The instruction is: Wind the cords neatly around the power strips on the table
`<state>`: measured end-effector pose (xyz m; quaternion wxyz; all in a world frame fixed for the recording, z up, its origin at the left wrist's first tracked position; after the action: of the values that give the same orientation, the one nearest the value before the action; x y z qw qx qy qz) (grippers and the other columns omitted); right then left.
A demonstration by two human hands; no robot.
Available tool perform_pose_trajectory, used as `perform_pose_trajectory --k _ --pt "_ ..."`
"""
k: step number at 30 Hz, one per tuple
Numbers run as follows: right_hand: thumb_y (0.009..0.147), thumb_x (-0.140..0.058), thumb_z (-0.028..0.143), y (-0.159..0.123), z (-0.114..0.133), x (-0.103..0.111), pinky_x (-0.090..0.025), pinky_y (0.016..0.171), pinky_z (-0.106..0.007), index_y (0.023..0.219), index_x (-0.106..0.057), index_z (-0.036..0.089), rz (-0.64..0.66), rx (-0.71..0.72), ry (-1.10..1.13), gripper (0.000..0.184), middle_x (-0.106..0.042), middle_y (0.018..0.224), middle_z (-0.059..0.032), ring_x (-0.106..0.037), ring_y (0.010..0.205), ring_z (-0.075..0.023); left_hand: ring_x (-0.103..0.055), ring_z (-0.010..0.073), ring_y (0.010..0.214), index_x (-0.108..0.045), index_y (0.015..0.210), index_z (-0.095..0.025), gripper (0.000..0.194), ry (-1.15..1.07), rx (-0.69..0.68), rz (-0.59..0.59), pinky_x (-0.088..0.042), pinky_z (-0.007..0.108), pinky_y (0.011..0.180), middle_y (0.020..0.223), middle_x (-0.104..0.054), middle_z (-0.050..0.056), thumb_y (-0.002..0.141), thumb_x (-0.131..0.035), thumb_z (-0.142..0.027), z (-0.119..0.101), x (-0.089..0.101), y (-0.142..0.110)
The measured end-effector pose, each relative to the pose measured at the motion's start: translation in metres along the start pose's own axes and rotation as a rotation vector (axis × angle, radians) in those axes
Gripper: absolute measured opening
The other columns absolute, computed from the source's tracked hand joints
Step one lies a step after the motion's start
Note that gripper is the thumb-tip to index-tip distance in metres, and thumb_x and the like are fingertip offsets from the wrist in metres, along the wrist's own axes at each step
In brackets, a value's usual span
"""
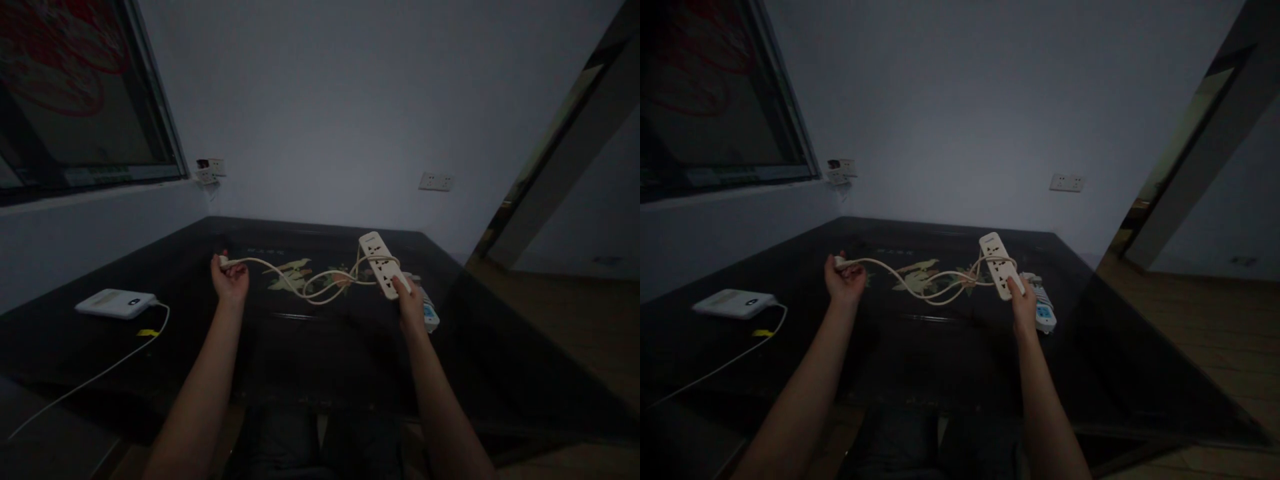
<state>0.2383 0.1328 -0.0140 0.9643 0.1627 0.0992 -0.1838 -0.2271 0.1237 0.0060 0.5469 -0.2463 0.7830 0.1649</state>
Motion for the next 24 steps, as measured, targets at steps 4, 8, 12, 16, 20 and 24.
perform_pose_trajectory --k 4,8,12,16,20,24 --pt "0.07 -0.07 0.044 -0.013 0.014 -0.018 -0.049 0.069 -0.029 0.093 -0.069 0.016 0.107 0.117 -0.128 0.037 -0.068 0.087 -0.0033 -0.06 0.08 -0.0199 -0.035 0.0016 0.032 -0.06 0.093 -0.013 0.028 0.036 0.093 0.088 -0.04 0.015 0.046 0.044 -0.042 -0.01 0.094 -0.046 -0.037 0.017 -0.017 -0.013" --pt "0.073 -0.067 0.044 -0.027 0.029 -0.034 -0.049 0.072 -0.032 0.1 -0.067 0.015 0.211 0.2 -0.223 0.04 -0.068 0.09 -0.0062 -0.06 0.082 -0.0223 -0.059 0.0084 0.056 -0.06 0.107 -0.023 0.038 0.194 0.182 0.334 -0.051 0.021 0.059 0.065 -0.061 -0.004 0.084 -0.057 -0.053 0.037 -0.042 -0.036" --pt "0.081 -0.058 0.044 -0.039 0.04 -0.046 -0.049 0.078 -0.034 0.107 -0.064 0.014 0.284 0.356 -0.37 0.04 -0.068 0.101 -0.009 -0.061 0.09 -0.0243 -0.062 0.0123 0.058 -0.053 0.124 -0.026 0.059 0.486 0.297 0.531 -0.052 0.023 0.055 0.067 -0.063 -0.002 0.078 -0.06 -0.061 0.069 -0.053 -0.067" --pt "0.084 -0.055 0.042 -0.045 0.038 -0.052 -0.049 0.076 -0.031 0.109 -0.064 0.015 0.333 0.406 -0.501 0.038 -0.069 0.099 -0.0075 -0.063 0.086 -0.0228 -0.053 0.0102 0.046 -0.05 0.126 -0.017 0.063 0.671 0.398 0.669 -0.047 0.021 0.045 0.058 -0.057 -0.003 0.079 -0.061 -0.057 0.1 -0.056 -0.1" --pt "0.084 -0.055 0.042 -0.049 0.036 -0.054 -0.05 0.074 -0.03 0.112 -0.064 0.014 0.347 0.404 -0.536 0.04 -0.071 0.095 -0.0088 -0.064 0.087 -0.0245 -0.057 0.0114 0.054 -0.046 0.122 -0.019 0.053 0.683 0.585 0.765 -0.053 0.026 0.053 0.068 -0.056 -0.003 0.081 -0.065 -0.046 0.117 -0.056 -0.127" --pt "0.084 -0.054 0.042 -0.05 0.037 -0.055 -0.05 0.075 -0.031 0.114 -0.063 0.014 0.33 0.412 -0.551 0.042 -0.071 0.1 -0.0101 -0.065 0.091 -0.0259 -0.057 0.0102 0.059 -0.045 0.117 -0.022 0.05 0.693 0.692 0.797 -0.053 0.026 0.056 0.073 -0.052 -0.004 0.076 -0.072 -0.037 0.12 -0.056 -0.137"
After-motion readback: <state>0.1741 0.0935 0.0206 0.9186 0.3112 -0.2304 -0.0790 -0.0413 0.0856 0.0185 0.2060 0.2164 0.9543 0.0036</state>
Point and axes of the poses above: each hand's wrist, its own y-axis towards the middle knuckle, its own x-axis out of the back of the hand, z = x × y, the point moved 7 cm from there along y, towards the middle knuckle
